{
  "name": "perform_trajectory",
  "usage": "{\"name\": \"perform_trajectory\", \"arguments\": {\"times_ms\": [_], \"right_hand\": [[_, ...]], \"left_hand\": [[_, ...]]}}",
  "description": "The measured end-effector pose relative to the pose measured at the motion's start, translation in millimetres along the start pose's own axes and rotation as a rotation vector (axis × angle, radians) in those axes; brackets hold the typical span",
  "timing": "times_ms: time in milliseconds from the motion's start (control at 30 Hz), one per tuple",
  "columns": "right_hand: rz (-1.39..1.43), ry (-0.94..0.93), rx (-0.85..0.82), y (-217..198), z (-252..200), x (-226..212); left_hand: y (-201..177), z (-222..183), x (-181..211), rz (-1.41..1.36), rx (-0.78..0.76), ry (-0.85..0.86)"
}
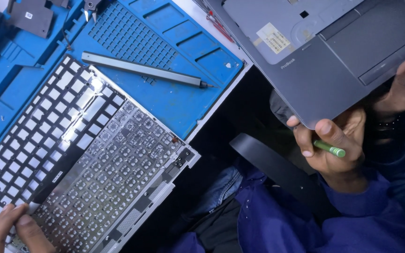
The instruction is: Repairing a laptop keyboard by manipulating small components with a precision tool on a workbench
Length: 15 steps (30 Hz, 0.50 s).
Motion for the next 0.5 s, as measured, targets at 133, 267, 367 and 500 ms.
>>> {"name": "perform_trajectory", "arguments": {"times_ms": [133, 267, 367, 500], "right_hand": [[0.146, 0.077, -0.065, 2.0, -6.8, -0.4], [0.06, 0.059, 0.024, 5.6, -2.6, -4.2], [-0.051, -0.003, 0.014, 8.8, -1.8, -7.0], [-0.025, -0.02, 0.01, 8.7, -1.7, -8.3]], "left_hand": [[30.4, -8.8, -70.4, -0.055, -0.124, -0.023], [10.5, -4.5, -27.1, -0.04, 0.016, 0.033], [14.7, -7.2, -30.8, -0.058, -0.02, 0.026], [-1.6, -0.3, 5.9, -0.06, 0.041, 0.033]]}}
Point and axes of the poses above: each hand's wrist, its own z-axis towards the middle knuckle, its own y-axis out of the palm, x = y × z, the point moved 9 cm from there along z, towards the middle knuckle, and after that the axes turned 10 degrees about x, right-handed, at the moved point
